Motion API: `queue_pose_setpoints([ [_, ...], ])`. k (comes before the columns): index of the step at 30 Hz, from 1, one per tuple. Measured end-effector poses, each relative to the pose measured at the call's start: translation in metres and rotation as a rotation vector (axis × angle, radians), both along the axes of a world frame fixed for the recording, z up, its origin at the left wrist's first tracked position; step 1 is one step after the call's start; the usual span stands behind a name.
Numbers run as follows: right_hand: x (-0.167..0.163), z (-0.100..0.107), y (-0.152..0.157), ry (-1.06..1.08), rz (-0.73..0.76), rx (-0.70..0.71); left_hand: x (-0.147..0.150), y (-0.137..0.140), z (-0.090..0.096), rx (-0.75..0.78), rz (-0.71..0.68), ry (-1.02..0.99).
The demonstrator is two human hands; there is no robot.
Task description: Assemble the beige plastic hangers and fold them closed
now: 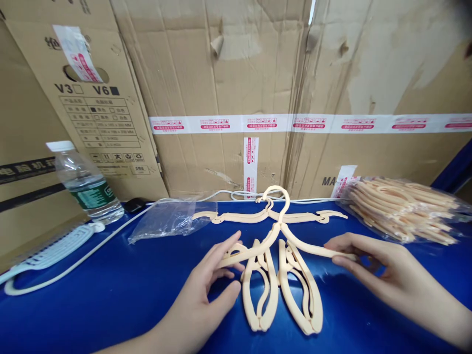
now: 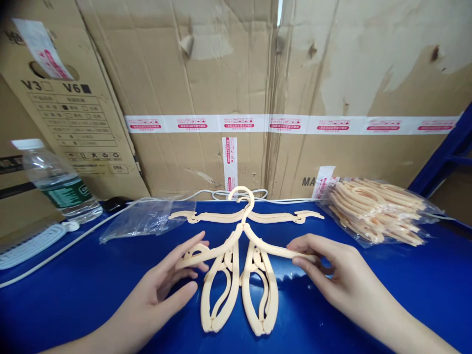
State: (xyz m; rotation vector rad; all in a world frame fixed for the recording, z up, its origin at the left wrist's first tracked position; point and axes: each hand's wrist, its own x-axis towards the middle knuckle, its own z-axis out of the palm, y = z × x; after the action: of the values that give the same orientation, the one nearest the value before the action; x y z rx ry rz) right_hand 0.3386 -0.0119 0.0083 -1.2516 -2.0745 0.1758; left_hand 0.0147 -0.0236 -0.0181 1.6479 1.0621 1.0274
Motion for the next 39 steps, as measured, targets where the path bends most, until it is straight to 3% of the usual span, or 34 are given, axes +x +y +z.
queue_pose_setpoints([
  [4, -0.003, -0.002, -0.004, -0.038, 0.053, 0.022, 0.003, 0.0, 0.013, -0.044, 0.028, -0.016],
  [9, -0.002, -0.002, -0.002, -0.218, 0.121, 0.223, 0.001, 0.005, 0.016, -0.044, 0.116, -0.029],
  [17, 0.003, 0.005, -0.012, -0.546, -0.158, 0.607, 0.002, 0.004, 0.016, -0.075, 0.151, 0.01],
  [21, 0.002, 0.003, -0.013, -0.666, -0.22, 0.666, 0.003, 0.004, 0.018, -0.094, 0.147, 0.001],
  [24, -0.001, 0.002, -0.011, -0.557, -0.208, 0.606, 0.003, 0.004, 0.017, -0.092, 0.147, -0.006],
  [28, -0.009, 0.0, -0.008, -0.2, -0.118, 0.475, 0.002, 0.005, 0.015, -0.088, 0.144, -0.028],
  [34, -0.013, 0.002, -0.006, 0.361, -0.076, -0.108, 0.0, 0.004, 0.014, -0.099, 0.176, -0.099],
  [39, -0.013, 0.004, -0.007, 0.574, -0.054, -0.316, 0.0, 0.005, 0.014, -0.127, 0.197, -0.171],
])
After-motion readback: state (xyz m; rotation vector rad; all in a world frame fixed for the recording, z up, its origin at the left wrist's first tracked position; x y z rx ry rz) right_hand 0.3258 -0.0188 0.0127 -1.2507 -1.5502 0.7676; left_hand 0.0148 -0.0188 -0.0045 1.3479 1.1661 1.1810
